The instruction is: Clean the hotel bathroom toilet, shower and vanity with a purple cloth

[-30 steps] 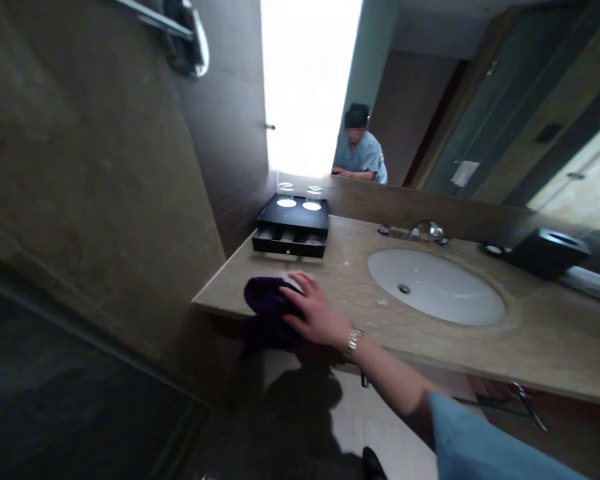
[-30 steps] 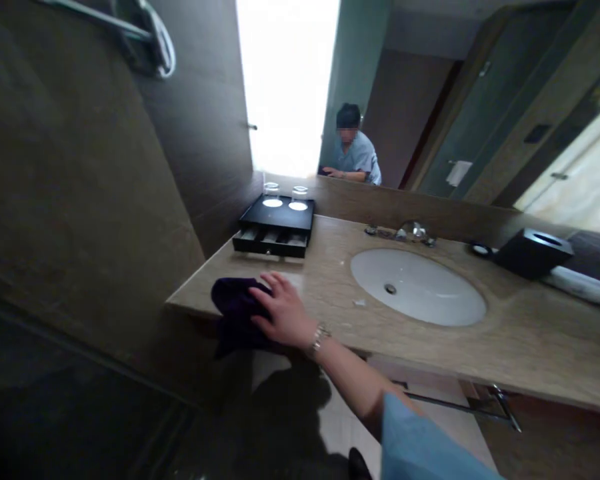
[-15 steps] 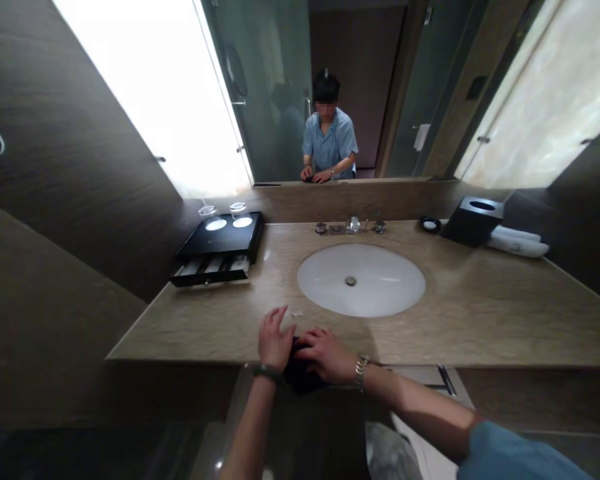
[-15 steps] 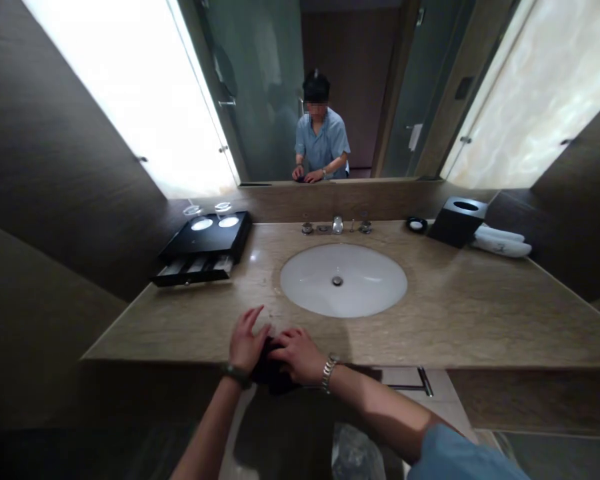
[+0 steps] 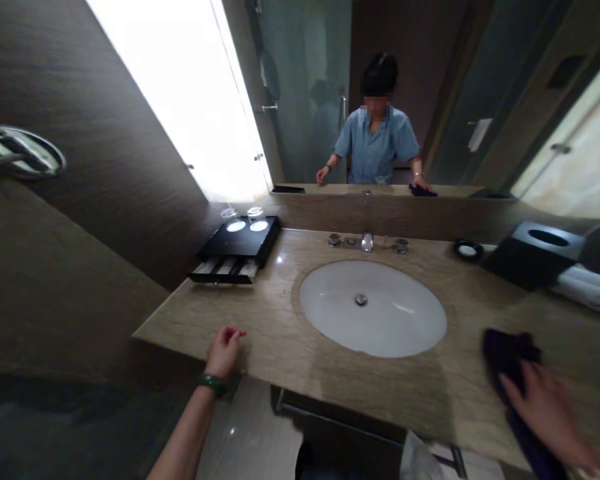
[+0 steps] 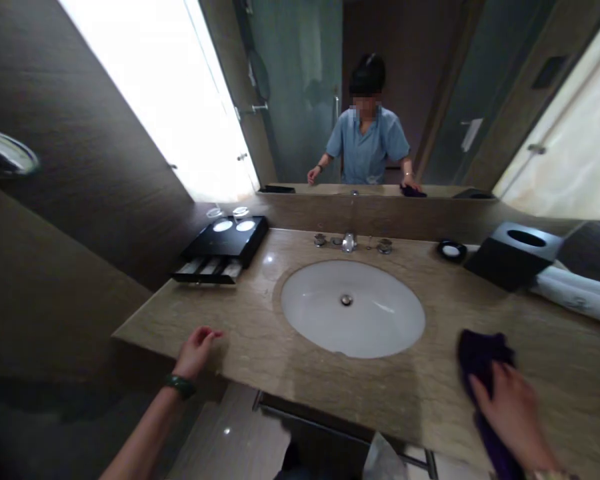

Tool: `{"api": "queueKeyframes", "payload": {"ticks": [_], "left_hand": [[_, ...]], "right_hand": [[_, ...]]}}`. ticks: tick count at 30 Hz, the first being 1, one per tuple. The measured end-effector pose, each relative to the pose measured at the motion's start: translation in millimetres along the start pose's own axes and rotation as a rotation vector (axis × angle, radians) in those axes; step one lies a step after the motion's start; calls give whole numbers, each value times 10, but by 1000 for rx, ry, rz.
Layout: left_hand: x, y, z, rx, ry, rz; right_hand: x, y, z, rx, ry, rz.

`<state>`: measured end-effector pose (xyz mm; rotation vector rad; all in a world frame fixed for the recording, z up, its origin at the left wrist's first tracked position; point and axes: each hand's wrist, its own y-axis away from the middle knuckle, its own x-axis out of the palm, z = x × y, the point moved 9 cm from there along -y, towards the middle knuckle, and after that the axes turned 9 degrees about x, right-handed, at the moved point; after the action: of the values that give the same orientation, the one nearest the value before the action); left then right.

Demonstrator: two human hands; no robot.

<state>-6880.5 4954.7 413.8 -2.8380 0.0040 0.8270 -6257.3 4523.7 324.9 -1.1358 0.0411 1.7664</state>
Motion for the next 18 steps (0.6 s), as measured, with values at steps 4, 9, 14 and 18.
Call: {"api": "queueKeyframes", "payload": {"ticks": [4, 9, 14, 18], "left_hand": [[-766, -443, 345, -151, 75, -224], [-1283, -1428, 436, -106, -108, -303], [-1456, -2486, 256, 19, -406, -240], [-1306, -3141, 213, 53, -546, -142]], "right_hand": [[1333, 1163, 2662, -387, -203, 671], [2275, 1169, 4880, -582, -455, 1009], [3057, -1148, 5519, -488, -303, 559], [3741, -2039, 5759, -272, 44, 495]]}}
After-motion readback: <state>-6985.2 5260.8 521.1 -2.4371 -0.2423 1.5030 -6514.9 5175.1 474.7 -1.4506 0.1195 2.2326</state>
